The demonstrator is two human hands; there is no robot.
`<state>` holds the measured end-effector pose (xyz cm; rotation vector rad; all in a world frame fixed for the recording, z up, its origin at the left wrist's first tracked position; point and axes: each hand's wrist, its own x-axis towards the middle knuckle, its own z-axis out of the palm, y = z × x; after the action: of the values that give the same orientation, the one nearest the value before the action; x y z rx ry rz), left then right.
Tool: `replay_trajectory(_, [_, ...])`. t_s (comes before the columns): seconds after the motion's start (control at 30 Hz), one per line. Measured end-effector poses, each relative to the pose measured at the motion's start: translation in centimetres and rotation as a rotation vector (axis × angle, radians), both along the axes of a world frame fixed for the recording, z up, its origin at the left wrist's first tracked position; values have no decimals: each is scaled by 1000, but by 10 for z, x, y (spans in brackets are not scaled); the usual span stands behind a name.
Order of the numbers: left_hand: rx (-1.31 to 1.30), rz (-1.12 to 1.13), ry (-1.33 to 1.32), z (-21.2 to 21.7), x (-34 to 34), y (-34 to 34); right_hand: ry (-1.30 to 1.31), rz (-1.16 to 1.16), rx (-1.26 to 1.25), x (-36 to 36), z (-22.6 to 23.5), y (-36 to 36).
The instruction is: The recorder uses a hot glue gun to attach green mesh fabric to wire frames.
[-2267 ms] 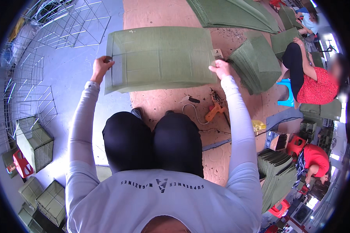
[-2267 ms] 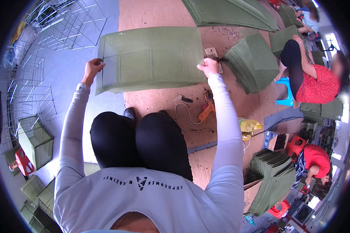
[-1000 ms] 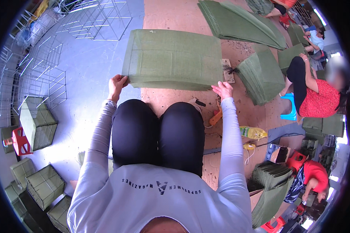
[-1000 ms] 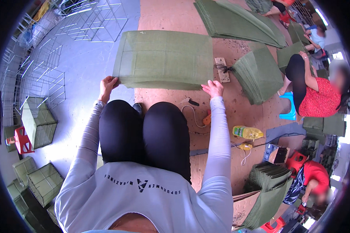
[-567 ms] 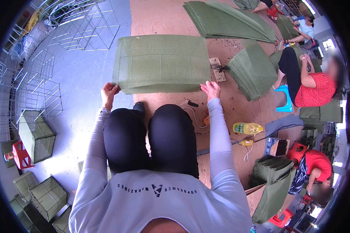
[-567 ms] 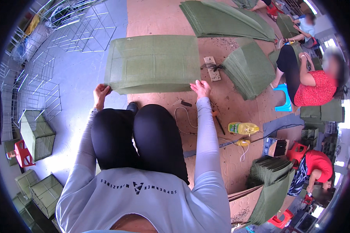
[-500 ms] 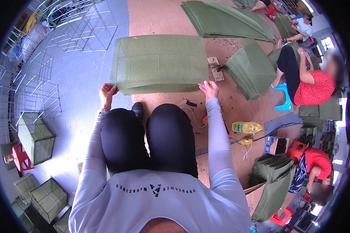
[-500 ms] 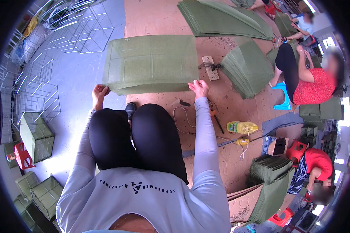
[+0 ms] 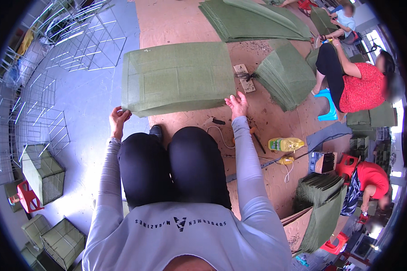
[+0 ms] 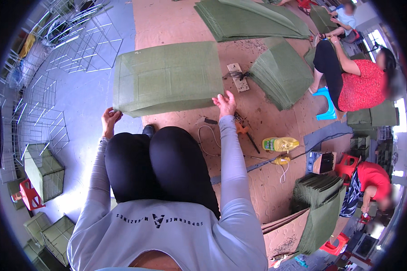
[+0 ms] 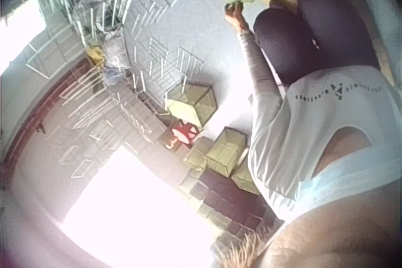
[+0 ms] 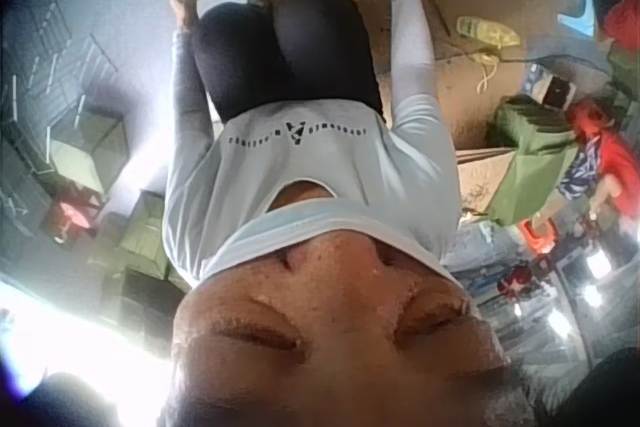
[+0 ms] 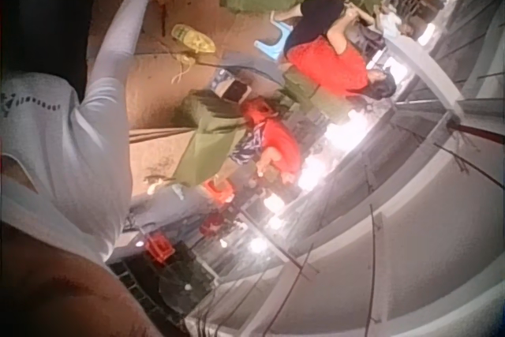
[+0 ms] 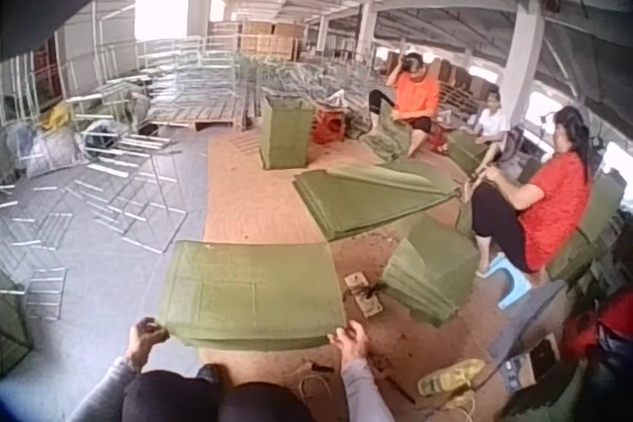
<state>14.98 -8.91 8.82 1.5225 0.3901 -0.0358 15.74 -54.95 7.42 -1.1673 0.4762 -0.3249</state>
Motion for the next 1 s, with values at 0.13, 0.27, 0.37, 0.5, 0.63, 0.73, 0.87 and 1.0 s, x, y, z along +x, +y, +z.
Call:
replay_trajectory(0.13, [-44,-90,13,-4,6,-5,-2,33,97,-4,-5,-17])
replay_trajectory(0.27, [3,-93,94,-23,7,15,2,57,158,3,-18,-14])
replay_trajectory(0.37, [15,-101,131,-20,14,14,-31,46,218,3,-19,-14])
replay_trajectory(0.5, [71,-119,159,-19,19,12,22,75,213,2,-18,-17])
replay_trajectory(0.63, [102,-56,131,-17,20,8,-15,59,180,2,-17,-16])
replay_trajectory(0.73, [130,-51,74,-19,17,10,-17,46,150,3,-15,-13])
replay_trajectory(0.87, [138,-94,18,-23,19,16,2,50,78,5,-13,-8])
replay_trajectory(1.0, [127,-109,81,-17,17,7,8,50,45,3,-16,-17])
